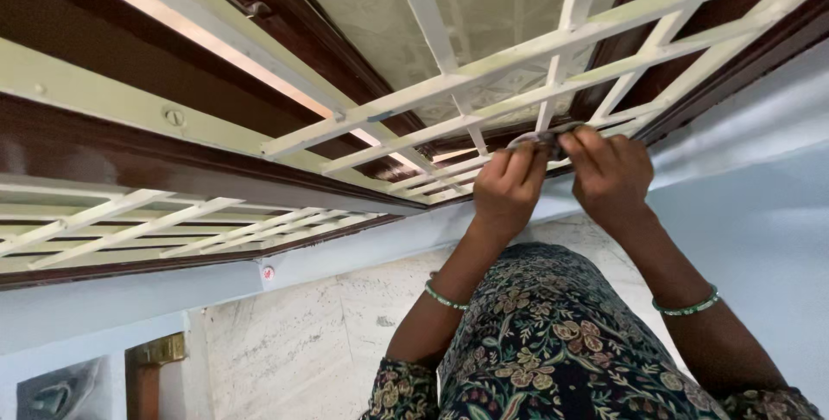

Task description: The person wipes a window frame and its white lattice using a grey cloth, cleaning various sections of the wood and metal structure.

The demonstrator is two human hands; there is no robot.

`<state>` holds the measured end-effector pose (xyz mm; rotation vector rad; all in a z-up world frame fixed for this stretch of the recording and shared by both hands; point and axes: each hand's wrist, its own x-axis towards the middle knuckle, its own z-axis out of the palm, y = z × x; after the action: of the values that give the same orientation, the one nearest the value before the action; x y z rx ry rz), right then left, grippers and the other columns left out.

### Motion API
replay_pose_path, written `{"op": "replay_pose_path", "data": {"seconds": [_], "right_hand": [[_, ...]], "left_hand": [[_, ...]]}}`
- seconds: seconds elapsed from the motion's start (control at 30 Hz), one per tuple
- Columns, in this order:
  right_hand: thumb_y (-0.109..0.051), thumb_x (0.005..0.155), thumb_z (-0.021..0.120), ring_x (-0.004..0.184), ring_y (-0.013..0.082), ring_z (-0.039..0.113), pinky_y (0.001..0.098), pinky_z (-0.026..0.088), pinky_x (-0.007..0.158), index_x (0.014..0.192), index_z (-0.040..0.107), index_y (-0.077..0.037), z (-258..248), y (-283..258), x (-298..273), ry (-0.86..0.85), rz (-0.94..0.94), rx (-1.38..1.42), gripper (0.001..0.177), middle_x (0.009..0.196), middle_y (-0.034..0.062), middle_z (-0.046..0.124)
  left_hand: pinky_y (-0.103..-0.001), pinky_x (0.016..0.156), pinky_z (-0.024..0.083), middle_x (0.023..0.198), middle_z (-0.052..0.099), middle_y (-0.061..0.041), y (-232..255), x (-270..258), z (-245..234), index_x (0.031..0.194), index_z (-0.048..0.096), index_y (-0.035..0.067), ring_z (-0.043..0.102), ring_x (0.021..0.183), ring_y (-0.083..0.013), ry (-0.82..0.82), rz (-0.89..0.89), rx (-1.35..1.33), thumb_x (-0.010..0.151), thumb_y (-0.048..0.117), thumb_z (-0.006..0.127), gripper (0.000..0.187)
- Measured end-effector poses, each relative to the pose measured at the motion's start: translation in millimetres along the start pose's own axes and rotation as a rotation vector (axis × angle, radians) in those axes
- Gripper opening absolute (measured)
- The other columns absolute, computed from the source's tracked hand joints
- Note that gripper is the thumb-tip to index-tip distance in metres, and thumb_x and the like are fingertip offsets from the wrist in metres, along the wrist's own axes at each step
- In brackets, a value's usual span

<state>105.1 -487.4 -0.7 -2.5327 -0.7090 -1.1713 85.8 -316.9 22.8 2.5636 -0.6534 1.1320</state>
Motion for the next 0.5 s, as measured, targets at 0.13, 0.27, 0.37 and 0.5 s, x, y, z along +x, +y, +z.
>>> {"op": "replay_pose_path", "data": {"seconds": [0.13, 0.27, 0.37, 0.5], "right_hand": [[0.000, 0.091, 0.071, 0.085, 0.0220, 0.059, 0.0376, 0.046, 0.075, 0.118, 0.077, -0.007, -11, 31, -9, 0.058, 0.026, -0.002, 0.029, 0.120, 0.0033, 0.070], [0.001, 0.094, 0.071, 0.085, 0.0228, 0.061, 0.0375, 0.048, 0.074, 0.113, 0.077, -0.003, -10, 40, -29, 0.090, 0.083, -0.029, 0.020, 0.121, 0.0072, 0.072], [0.002, 0.093, 0.070, 0.088, 0.0261, 0.063, 0.0397, 0.049, 0.076, 0.111, 0.077, -0.003, -1, 48, -45, 0.068, 0.123, -0.028, 0.020, 0.121, 0.0081, 0.072], [0.003, 0.097, 0.068, 0.097, 0.0290, 0.067, 0.0393, 0.055, 0.085, 0.118, 0.073, 0.002, 32, 32, -65, -0.016, 0.119, 0.067, 0.022, 0.123, 0.0128, 0.069]], "left_hand": [[-0.033, 0.078, 0.056, 0.105, 0.061, -0.008, 27, 24, 28, 0.112, 0.074, 0.002, 0.061, 0.094, -0.0229, -0.168, 0.089, -0.059, 0.086, 0.007, 0.068, 0.026], [-0.032, 0.081, 0.056, 0.112, 0.059, -0.008, 32, 23, 32, 0.114, 0.073, 0.002, 0.060, 0.098, -0.0229, -0.144, 0.124, -0.164, 0.086, 0.008, 0.066, 0.029], [-0.032, 0.080, 0.055, 0.115, 0.060, -0.007, 27, 7, 34, 0.113, 0.073, 0.001, 0.061, 0.099, -0.0223, -0.117, 0.178, -0.155, 0.086, 0.009, 0.066, 0.029], [-0.032, 0.082, 0.056, 0.120, 0.062, -0.007, 16, -20, 48, 0.111, 0.073, 0.001, 0.061, 0.099, -0.0215, -0.153, 0.179, -0.066, 0.086, 0.011, 0.066, 0.027]]}}
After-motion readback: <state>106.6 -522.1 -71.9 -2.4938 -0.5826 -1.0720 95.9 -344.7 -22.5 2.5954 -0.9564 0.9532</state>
